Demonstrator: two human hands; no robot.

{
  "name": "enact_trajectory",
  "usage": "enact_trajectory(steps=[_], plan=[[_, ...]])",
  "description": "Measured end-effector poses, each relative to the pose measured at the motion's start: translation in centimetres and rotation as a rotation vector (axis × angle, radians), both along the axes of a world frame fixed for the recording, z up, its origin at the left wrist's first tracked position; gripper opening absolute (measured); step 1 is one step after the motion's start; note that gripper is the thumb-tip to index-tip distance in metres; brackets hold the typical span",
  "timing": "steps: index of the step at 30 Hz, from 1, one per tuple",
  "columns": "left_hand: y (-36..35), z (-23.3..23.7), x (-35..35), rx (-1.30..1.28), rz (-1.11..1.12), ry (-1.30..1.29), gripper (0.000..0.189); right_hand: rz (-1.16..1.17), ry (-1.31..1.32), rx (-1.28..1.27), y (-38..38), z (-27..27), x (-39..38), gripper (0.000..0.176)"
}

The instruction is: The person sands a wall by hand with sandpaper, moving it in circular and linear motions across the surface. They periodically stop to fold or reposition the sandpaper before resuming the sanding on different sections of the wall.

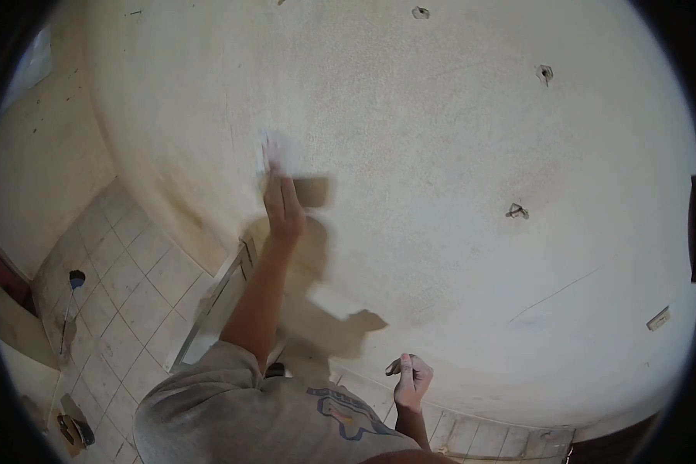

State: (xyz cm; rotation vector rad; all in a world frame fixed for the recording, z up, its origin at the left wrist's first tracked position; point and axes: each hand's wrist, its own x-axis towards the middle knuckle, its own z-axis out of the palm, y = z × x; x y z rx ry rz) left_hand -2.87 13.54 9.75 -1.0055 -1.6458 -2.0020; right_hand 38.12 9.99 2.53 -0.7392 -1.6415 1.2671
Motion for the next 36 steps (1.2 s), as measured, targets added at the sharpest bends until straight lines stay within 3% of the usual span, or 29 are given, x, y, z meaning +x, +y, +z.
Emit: enact_trajectory(steps=[3, 5, 7, 8, 10, 12, 16, 19, 23, 27, 30, 32, 33, 36], plan=[[0.3, 9.1, -0.9, 0.099, 0.005, 0.176, 0.045, -0.017, -0.088, 0.011, -0.2, 1.2, -1.0, 0.042], [0.4, 12.7, 0.8, 0.139, -0.075, 0.284, 0.045, -0.034, -0.057, -0.001, -0.9, 2.9, -2.5, 0.042], [1.4, 12.0, 4.2, 0.193, -0.229, 0.319, 0.048, -0.045, -0.041, 0.000, -1.5, 2.6, -3.8, 0.042], [2.2, 10.3, 5.7, 0.263, -0.482, 0.204, 0.049, -0.043, -0.045, 0.012, -1.6, 3.0, -4.4, 0.042], [1.4, 6.8, 7.0, 0.140, -0.536, 0.267, 0.050, -0.035, -0.072, 0.034, -1.7, 3.6, -5.1, 0.042], [-0.9, 4.0, 6.8, -0.214, -0.133, 0.645, 0.051, -0.030, -0.084, 0.053, -2.0, 4.4, -5.5, 0.042], [-1.5, 3.3, 1.6, -0.057, -0.093, 0.460, 0.051, -0.008, -0.088, 0.067, -3.1, 5.6, -8.1, 0.043], [-2.2, 8.2, -3.3, 0.044, -0.015, 0.499, 0.048, -0.005, -0.089, 0.071, -4.4, 6.1, -9.8, 0.044], [-7.3, 15.8, -2.8, 0.117, -0.006, 0.409, 0.045, -0.026, -0.087, 0.082, -9.5, 7.3, -13.0, 0.041], [-11.5, 13.5, -1.4, 0.180, -0.157, 0.542, 0.044, -0.082, -0.165, 0.158, -15.6, 8.3, -14.7, 0.041], [-13.1, 9.3, -2.1, 0.162, -0.135, 0.528, 0.043, -0.139, -0.252, 0.266, -17.2, 7.4, -14.6, 0.038], [-13.8, 8.7, -4.1, 0.099, -0.048, 0.522, 0.043, -0.238, -0.284, 0.317, -15.8, 7.6, -13.1, 0.034], [-10.6, 8.1, -4.2, 0.053, -0.035, 0.507, 0.041, -0.281, -0.299, 0.325, -11.9, 7.2, -11.5, 0.032], [-9.1, 9.7, -7.1, 0.027, 0.030, 0.515, 0.038, -0.393, -0.182, 0.347, -8.6, 9.4, -12.7, 0.028]])
